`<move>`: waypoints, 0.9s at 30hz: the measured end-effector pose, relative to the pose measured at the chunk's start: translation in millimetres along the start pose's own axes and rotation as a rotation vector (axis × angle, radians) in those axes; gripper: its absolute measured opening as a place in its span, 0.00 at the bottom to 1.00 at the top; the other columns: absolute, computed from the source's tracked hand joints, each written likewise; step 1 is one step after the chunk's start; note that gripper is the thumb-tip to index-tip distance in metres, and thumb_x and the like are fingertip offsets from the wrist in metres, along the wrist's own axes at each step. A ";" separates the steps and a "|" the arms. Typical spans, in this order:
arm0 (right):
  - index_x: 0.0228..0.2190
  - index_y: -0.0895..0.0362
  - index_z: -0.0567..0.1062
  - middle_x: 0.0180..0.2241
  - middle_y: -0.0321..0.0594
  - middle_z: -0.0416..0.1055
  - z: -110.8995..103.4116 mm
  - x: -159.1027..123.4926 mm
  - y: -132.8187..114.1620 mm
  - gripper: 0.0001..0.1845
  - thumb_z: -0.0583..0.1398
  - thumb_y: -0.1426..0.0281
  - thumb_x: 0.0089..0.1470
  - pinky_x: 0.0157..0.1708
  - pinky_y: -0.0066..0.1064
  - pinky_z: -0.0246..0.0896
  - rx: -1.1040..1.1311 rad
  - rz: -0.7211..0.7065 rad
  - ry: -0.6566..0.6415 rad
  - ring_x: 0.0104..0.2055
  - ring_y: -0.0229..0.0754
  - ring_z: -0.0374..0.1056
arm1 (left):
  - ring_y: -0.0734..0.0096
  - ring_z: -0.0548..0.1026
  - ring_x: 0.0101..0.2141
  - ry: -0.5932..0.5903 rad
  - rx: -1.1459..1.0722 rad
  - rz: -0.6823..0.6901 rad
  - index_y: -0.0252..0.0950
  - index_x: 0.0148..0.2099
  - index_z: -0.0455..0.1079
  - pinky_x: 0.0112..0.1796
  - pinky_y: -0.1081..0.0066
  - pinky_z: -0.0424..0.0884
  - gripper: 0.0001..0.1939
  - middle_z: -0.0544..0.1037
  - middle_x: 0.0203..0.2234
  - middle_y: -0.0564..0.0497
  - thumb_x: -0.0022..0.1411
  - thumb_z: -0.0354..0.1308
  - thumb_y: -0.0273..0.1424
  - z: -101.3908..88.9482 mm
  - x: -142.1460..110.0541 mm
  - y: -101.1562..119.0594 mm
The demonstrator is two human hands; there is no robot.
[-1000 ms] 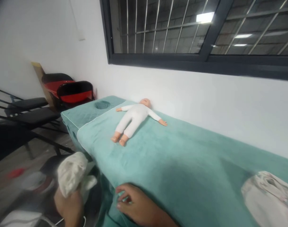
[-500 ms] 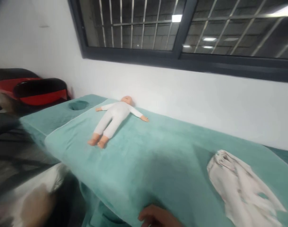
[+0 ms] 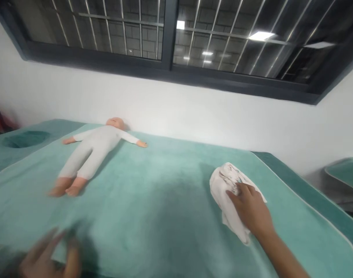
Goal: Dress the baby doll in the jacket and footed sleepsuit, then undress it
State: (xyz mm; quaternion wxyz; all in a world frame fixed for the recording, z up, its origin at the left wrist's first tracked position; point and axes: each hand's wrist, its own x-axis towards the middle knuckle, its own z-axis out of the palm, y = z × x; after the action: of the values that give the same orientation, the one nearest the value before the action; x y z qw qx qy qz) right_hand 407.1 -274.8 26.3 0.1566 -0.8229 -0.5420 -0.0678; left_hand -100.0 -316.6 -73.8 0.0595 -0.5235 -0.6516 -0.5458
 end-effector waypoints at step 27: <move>0.33 0.54 0.69 0.37 0.37 0.71 -13.0 25.4 -111.4 0.17 0.51 0.54 0.60 0.41 0.35 0.60 0.643 -0.276 -0.168 0.41 0.45 0.67 | 0.68 0.75 0.33 -0.840 -1.033 -0.575 0.34 0.43 0.71 0.30 0.72 0.68 0.17 0.78 0.36 0.44 0.59 0.57 0.42 176.7 39.3 137.4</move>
State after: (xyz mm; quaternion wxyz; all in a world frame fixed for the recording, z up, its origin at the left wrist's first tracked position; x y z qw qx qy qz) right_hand 316.4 -216.5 66.2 0.3517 -0.6534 -0.6525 0.1533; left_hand 72.4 -175.4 -29.3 -0.5966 -0.4583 -0.3903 -0.5308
